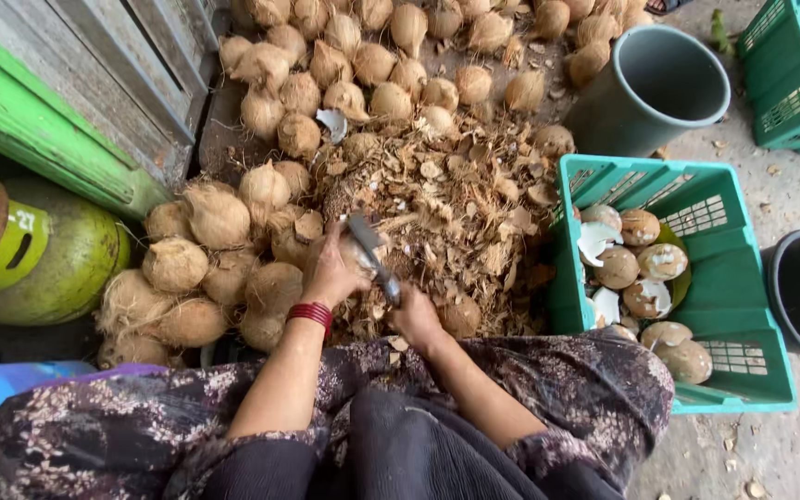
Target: The person sits on the ground and uses a long metal tool to peel the fibrous husk from coconuts. They rotate each coconut by hand while striking and scraping the husk, then place the peeled coconuts into a green crate.
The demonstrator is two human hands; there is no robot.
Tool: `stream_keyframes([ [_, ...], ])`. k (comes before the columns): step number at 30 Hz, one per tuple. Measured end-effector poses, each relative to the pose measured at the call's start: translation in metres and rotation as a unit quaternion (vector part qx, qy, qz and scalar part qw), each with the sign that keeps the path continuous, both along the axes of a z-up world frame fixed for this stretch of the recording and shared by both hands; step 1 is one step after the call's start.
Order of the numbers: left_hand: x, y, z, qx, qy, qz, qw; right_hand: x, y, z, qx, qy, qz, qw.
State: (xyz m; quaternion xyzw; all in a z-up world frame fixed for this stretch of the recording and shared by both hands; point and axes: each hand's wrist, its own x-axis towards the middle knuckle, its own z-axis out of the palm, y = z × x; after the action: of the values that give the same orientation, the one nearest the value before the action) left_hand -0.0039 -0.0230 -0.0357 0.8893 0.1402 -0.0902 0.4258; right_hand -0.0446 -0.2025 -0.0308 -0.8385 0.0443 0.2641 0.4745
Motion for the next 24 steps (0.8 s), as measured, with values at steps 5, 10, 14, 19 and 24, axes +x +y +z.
stream_keyframes([
  [5, -0.002, 0.012, -0.007, -0.013, -0.084, -0.013, 0.996, 0.008, -0.011, -0.001, 0.02, 0.058, -0.019, 0.998],
  [10, -0.005, 0.008, -0.014, -0.087, 0.01, 0.103, 0.991, -0.016, -0.002, 0.006, 0.092, -0.069, 0.012, 0.993],
  [14, -0.004, 0.005, -0.017, -0.095, 0.008, 0.108, 0.99, -0.007, 0.013, -0.009, 0.072, 0.018, 0.007, 0.997],
  [19, -0.01, 0.021, -0.024, -0.137, -0.038, 0.113, 0.983, 0.01, -0.008, -0.043, 0.058, 0.185, -0.068, 0.979],
  [24, -0.011, 0.022, -0.023, -0.166, -0.036, 0.064, 0.983, 0.012, -0.013, -0.038, -0.041, 0.081, 0.024, 0.996],
])
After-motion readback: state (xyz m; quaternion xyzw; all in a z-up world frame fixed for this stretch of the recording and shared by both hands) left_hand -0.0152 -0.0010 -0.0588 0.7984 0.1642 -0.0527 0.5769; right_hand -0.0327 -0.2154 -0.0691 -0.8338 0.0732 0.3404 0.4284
